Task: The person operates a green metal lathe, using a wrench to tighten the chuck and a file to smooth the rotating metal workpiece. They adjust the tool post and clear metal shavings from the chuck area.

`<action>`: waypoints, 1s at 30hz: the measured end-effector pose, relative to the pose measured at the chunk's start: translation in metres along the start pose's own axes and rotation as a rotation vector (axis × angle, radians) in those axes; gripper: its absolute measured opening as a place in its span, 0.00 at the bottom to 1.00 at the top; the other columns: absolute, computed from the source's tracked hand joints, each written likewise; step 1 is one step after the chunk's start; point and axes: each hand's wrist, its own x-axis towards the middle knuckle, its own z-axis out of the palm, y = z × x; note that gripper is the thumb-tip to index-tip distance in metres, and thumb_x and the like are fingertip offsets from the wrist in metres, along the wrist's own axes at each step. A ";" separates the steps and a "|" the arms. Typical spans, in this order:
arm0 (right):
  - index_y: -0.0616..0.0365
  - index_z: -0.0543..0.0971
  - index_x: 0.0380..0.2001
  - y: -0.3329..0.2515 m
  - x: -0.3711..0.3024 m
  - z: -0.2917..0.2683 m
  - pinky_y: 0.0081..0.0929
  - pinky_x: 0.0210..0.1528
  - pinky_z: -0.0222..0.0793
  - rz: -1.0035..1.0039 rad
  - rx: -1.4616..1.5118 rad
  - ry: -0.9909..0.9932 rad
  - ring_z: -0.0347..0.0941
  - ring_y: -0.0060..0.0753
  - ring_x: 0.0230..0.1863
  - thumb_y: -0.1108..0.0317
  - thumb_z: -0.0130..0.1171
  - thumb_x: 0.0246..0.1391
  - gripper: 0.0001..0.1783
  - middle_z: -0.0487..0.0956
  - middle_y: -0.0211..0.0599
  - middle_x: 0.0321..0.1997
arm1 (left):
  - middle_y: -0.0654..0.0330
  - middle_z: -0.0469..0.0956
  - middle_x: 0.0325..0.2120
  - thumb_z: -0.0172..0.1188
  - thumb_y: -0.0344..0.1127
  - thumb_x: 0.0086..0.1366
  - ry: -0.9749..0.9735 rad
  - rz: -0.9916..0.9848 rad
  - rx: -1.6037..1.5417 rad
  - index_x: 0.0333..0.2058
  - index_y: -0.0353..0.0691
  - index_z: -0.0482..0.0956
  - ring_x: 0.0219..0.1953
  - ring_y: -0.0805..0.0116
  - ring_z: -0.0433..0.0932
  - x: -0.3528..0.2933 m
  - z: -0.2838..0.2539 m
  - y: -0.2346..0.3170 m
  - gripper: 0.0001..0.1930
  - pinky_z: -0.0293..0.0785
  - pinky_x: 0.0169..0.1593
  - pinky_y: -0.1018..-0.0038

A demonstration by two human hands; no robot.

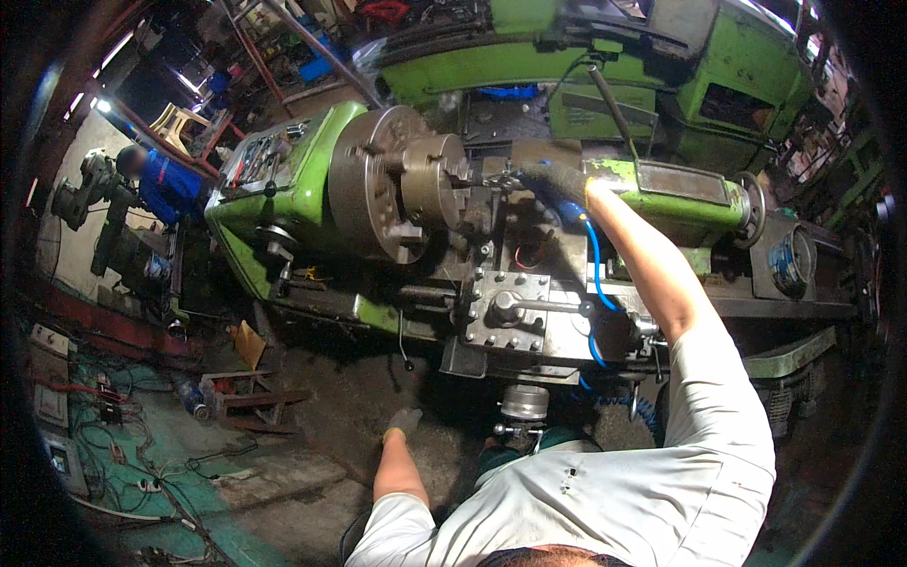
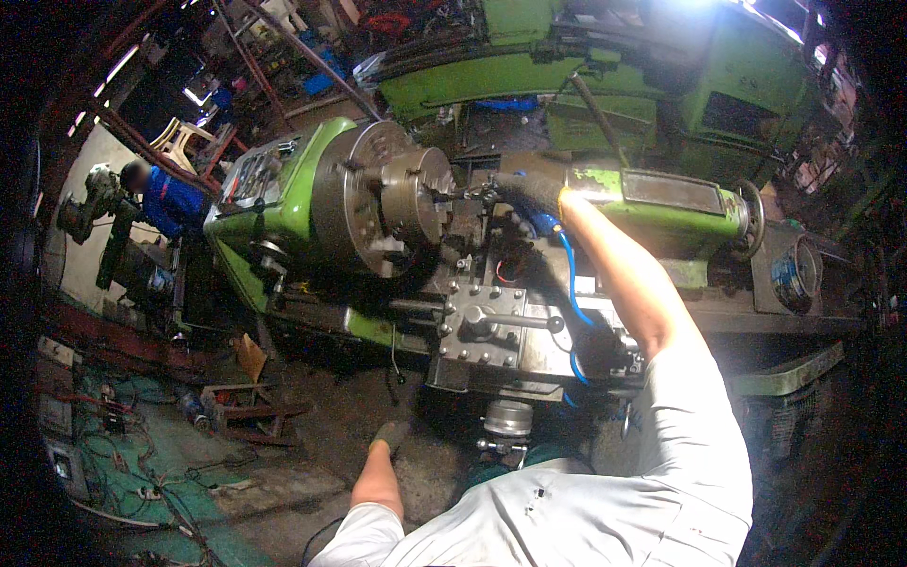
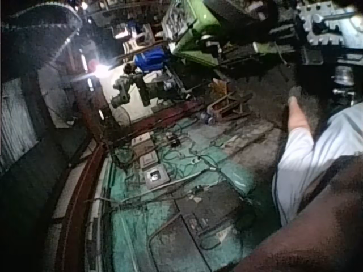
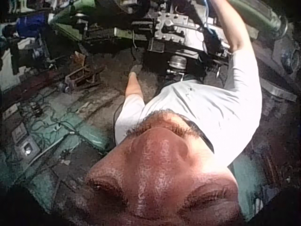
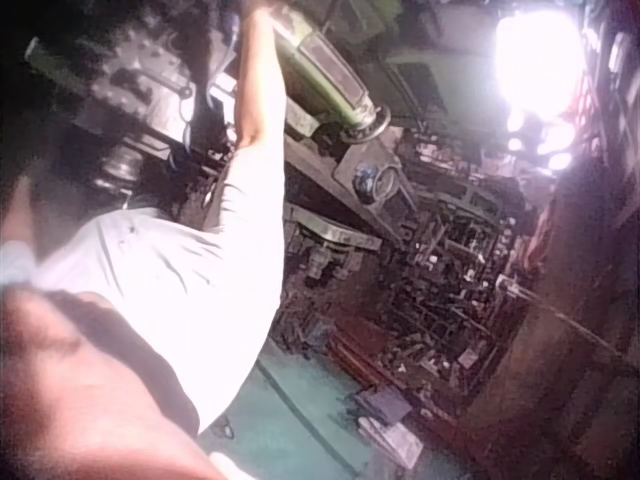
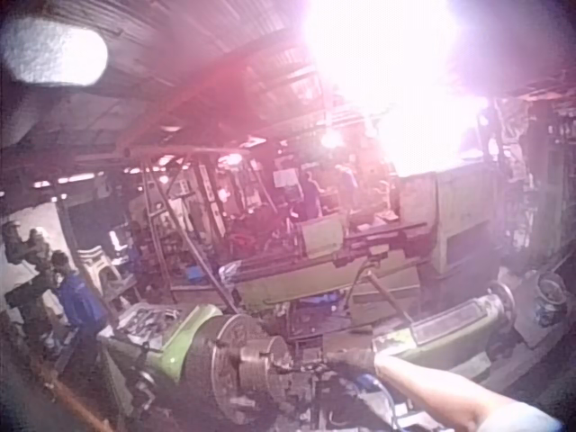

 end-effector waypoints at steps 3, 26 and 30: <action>0.48 0.83 0.47 -0.005 -0.009 -0.003 0.30 0.21 0.72 -0.002 -0.152 0.106 0.73 0.27 0.19 0.35 0.59 0.64 0.28 0.79 0.30 0.24 | 0.40 0.76 0.61 0.51 0.59 0.69 -0.016 0.005 -0.023 0.58 0.37 0.81 0.66 0.42 0.73 0.001 -0.005 0.018 0.33 0.69 0.66 0.56; 0.60 0.80 0.50 0.000 -0.058 0.079 0.50 0.55 0.78 -0.278 -1.282 0.291 0.82 0.59 0.53 0.59 0.63 0.55 0.23 0.83 0.59 0.52 | 0.40 0.71 0.67 0.51 0.61 0.69 -0.099 -0.020 0.025 0.63 0.39 0.78 0.70 0.41 0.68 -0.020 -0.011 0.028 0.35 0.63 0.71 0.57; 0.60 0.81 0.49 -0.001 -0.058 0.082 0.50 0.55 0.78 -0.293 -1.271 0.284 0.83 0.58 0.52 0.58 0.63 0.56 0.22 0.84 0.58 0.51 | 0.40 0.69 0.68 0.51 0.62 0.69 -0.148 0.025 0.057 0.64 0.37 0.77 0.71 0.42 0.67 -0.034 -0.018 0.030 0.37 0.62 0.72 0.57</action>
